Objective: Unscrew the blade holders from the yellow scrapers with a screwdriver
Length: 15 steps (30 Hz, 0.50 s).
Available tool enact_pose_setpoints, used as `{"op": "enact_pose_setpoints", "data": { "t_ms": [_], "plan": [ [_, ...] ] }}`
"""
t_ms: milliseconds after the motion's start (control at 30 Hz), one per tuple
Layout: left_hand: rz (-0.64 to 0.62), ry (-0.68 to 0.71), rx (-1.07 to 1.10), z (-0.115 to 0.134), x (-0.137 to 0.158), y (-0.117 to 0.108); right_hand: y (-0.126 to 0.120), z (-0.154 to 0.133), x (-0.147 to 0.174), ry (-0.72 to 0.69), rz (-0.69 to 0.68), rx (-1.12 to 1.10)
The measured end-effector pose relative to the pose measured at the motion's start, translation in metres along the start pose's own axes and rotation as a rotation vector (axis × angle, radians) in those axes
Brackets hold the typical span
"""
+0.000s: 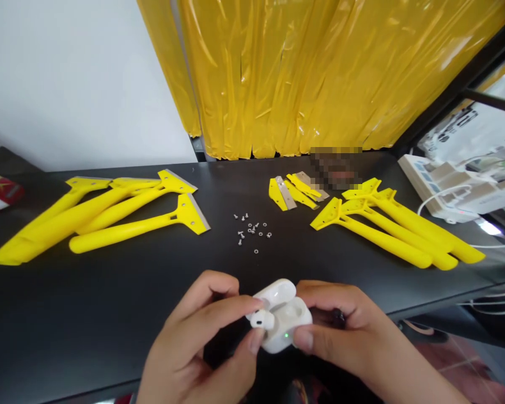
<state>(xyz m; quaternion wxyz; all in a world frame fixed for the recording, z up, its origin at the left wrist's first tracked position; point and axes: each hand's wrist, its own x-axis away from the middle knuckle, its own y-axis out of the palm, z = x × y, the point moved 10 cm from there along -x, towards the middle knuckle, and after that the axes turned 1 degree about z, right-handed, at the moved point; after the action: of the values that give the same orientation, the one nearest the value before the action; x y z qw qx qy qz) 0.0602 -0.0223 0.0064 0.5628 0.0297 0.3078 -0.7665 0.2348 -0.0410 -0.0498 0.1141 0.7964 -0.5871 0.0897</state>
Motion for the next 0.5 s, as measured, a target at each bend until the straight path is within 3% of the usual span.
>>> {"op": "enact_pose_setpoints", "data": {
  "t_ms": [100, 333, 500],
  "plan": [
    [-0.010, -0.005, -0.011, 0.004, 0.000, 0.006, 0.000, 0.002, 0.000, -0.004, -0.016, 0.002],
    [0.038, 0.154, -0.377, 0.022, 0.014, -0.005, -0.003, 0.007, 0.001, -0.021, -0.011, -0.002],
    [-0.099, 0.188, -0.263, 0.022, 0.015, 0.005, -0.005, 0.005, -0.001, -0.034, 0.020, -0.017]
  ]
}}
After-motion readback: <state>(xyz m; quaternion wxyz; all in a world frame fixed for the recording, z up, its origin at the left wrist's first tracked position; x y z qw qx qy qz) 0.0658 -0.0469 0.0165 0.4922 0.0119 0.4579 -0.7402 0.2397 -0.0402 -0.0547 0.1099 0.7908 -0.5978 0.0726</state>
